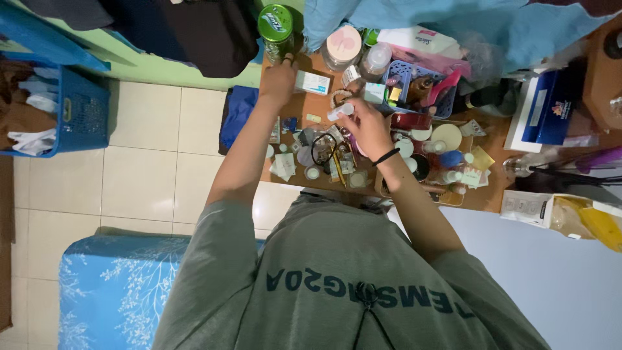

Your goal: The person organizes a cluttered table by sorting through various items, including toiletries, cosmetics, and a beige cloth. They pick up and move several objects, such as a blue box and a yellow packet, to different locations on the table and a nearby shelf.

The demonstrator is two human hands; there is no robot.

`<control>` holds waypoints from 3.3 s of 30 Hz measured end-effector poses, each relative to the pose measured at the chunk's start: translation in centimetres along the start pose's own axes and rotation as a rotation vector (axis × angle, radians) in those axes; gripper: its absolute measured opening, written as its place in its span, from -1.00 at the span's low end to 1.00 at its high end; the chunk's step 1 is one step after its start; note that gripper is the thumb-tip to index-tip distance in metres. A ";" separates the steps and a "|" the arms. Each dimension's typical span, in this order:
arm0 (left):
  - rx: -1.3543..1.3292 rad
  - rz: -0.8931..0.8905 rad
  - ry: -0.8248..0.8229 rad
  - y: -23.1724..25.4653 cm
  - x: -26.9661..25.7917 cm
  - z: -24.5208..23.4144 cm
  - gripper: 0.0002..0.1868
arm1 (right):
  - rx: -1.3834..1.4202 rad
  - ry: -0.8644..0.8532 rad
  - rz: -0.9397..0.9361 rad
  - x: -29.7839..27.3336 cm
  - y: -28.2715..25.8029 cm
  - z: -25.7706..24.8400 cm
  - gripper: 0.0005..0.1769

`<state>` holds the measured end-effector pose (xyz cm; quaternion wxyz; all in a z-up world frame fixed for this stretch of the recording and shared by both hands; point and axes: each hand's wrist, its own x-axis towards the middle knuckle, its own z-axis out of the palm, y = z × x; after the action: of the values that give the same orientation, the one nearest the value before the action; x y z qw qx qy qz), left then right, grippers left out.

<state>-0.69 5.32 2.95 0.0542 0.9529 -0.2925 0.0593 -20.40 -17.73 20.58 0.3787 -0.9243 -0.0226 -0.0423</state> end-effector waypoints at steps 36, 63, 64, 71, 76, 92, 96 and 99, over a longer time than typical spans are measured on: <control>-0.700 -0.779 0.198 7.8 5.2 2.2 -0.32 | 0.075 -0.030 -0.015 -1.9 -0.7 -1.8 -0.65; -0.685 -0.816 0.376 8.1 6.5 5.1 -0.35 | 0.052 0.010 -0.026 -2.4 0.3 -2.4 -0.61; -0.686 -0.824 0.393 8.0 6.5 5.3 -0.35 | 0.045 0.014 -0.037 -2.4 0.3 -2.4 -0.62; -0.800 -0.820 0.443 8.2 7.1 4.9 -0.41 | 0.025 0.042 -0.069 -2.3 0.5 -3.0 -0.63; -0.792 -0.765 0.467 7.7 7.3 6.4 -0.38 | 0.036 0.064 -0.075 -2.2 0.5 -3.4 -0.63; -0.801 -0.327 0.427 11.6 1.8 -3.2 -0.67 | 0.120 0.040 -0.022 -1.8 0.4 -4.2 -0.61; -0.671 -0.134 0.400 13.5 1.4 -6.9 -0.38 | 0.081 0.039 -0.017 -2.2 0.7 -4.1 -0.61; -0.625 -0.069 0.407 14.5 1.4 -7.3 -0.32 | 0.081 0.035 -0.024 -2.5 0.8 -4.1 -0.60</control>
<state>-8.30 -6.33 11.37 0.4016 0.8683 -0.2473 0.1536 -23.12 -21.23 22.69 0.4156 -0.9070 -0.0289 -0.0620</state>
